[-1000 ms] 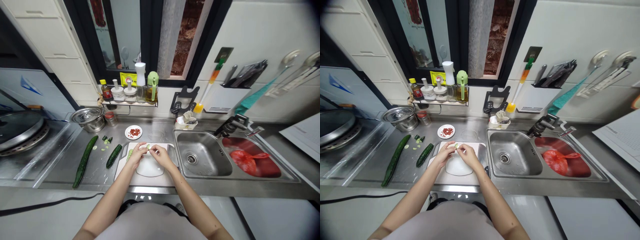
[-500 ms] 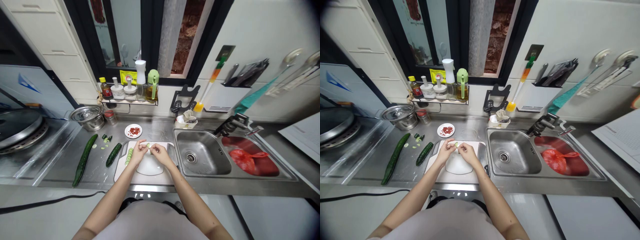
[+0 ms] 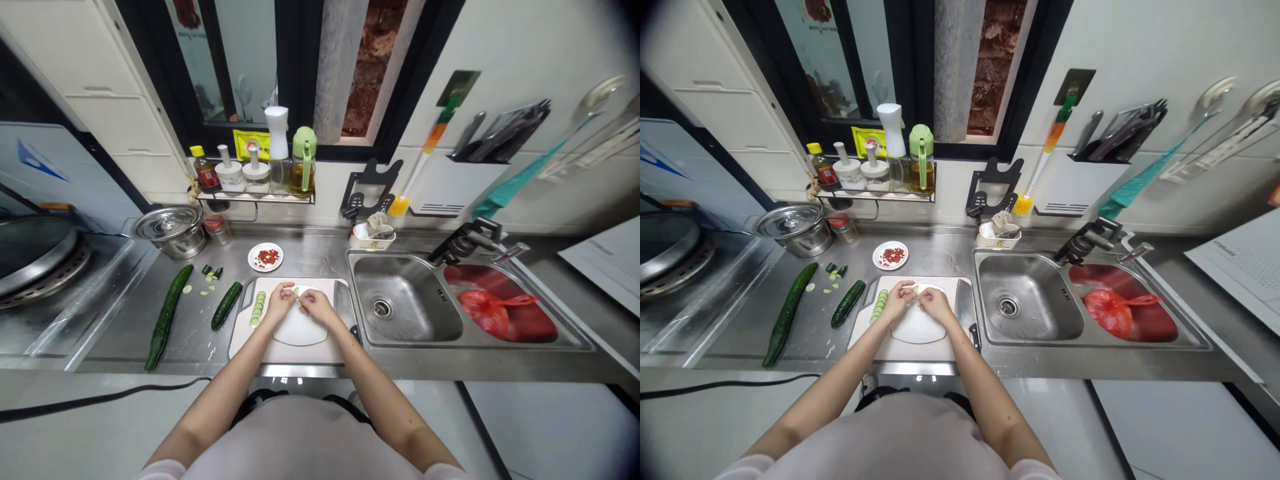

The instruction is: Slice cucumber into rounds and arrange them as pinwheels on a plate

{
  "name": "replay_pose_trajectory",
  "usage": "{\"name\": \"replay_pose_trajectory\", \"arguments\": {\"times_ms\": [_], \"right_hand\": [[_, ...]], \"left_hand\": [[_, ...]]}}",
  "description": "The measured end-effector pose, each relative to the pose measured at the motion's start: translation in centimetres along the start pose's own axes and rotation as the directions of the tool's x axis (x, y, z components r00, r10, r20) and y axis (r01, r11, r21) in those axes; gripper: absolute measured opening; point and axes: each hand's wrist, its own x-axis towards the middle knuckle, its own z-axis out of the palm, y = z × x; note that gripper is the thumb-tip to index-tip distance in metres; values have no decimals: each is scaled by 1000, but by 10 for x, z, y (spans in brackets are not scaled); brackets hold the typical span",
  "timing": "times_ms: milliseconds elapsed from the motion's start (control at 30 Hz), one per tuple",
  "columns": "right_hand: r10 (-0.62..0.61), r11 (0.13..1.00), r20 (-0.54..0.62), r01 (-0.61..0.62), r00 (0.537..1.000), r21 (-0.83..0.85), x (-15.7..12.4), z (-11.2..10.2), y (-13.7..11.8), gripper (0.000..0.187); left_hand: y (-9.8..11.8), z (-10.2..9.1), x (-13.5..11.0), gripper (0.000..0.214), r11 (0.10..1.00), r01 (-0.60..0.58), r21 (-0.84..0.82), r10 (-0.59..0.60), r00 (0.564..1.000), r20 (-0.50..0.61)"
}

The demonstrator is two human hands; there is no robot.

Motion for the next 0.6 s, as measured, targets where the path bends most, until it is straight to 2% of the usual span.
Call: {"name": "replay_pose_trajectory", "arguments": {"times_ms": [133, 267, 367, 467, 600], "right_hand": [[21, 971, -17, -24, 1000, -237, 6, 4, 13, 14], [8, 938, -43, -22, 999, -345, 13, 4, 12, 13], [8, 905, -77, -40, 997, -425, 18, 4, 10, 14], [26, 868, -108, -77, 994, -490, 21, 6, 9, 15], [57, 824, -140, -126, 989, -553, 19, 11, 10, 15]], "left_hand": [[-22, 1, 11, 40, 997, 57, 53, -54, 997, -47], [-30, 2, 22, 38, 986, 74, 151, -63, 995, -82], [-29, 3, 29, 37, 961, 96, 258, -69, 991, -112], [-24, 4, 32, 33, 897, 108, 428, -44, 987, -155], [-14, 3, 29, 34, 790, 58, 611, 23, 992, -123]]}}
